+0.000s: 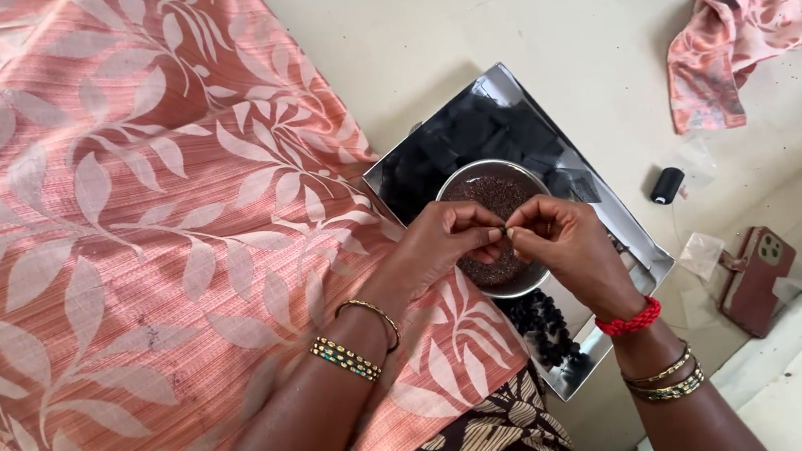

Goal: The person sorts and cleans small seeds or grains in a bowl by hand.

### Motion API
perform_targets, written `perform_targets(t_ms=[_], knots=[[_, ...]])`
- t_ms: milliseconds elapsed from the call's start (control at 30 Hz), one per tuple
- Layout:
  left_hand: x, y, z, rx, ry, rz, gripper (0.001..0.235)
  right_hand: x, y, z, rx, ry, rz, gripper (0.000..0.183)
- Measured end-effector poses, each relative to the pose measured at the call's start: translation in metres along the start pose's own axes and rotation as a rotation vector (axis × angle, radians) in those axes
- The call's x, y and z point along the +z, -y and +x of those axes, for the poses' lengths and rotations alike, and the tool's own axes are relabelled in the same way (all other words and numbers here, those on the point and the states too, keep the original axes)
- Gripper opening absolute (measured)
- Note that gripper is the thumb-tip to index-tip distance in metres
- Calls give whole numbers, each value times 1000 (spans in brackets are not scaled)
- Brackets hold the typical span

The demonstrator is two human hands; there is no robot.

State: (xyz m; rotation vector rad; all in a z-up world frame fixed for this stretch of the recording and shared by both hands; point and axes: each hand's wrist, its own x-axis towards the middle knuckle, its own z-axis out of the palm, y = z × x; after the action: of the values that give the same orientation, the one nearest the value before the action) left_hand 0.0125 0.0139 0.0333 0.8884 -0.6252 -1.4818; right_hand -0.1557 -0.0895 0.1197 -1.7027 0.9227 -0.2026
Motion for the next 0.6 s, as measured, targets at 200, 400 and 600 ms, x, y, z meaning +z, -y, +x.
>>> perform_targets(t_ms=[200,400,600], knots=[[9,-5,-5,132,-66,253,13,-9,-24,8,193,48,440,8],[5,-4,-3,205,-30,192,15,-13,-26,8,270,132,630,9],[11,-32,-12,-56,-78,-199,27,-11,-24,10,235,35,668,9]])
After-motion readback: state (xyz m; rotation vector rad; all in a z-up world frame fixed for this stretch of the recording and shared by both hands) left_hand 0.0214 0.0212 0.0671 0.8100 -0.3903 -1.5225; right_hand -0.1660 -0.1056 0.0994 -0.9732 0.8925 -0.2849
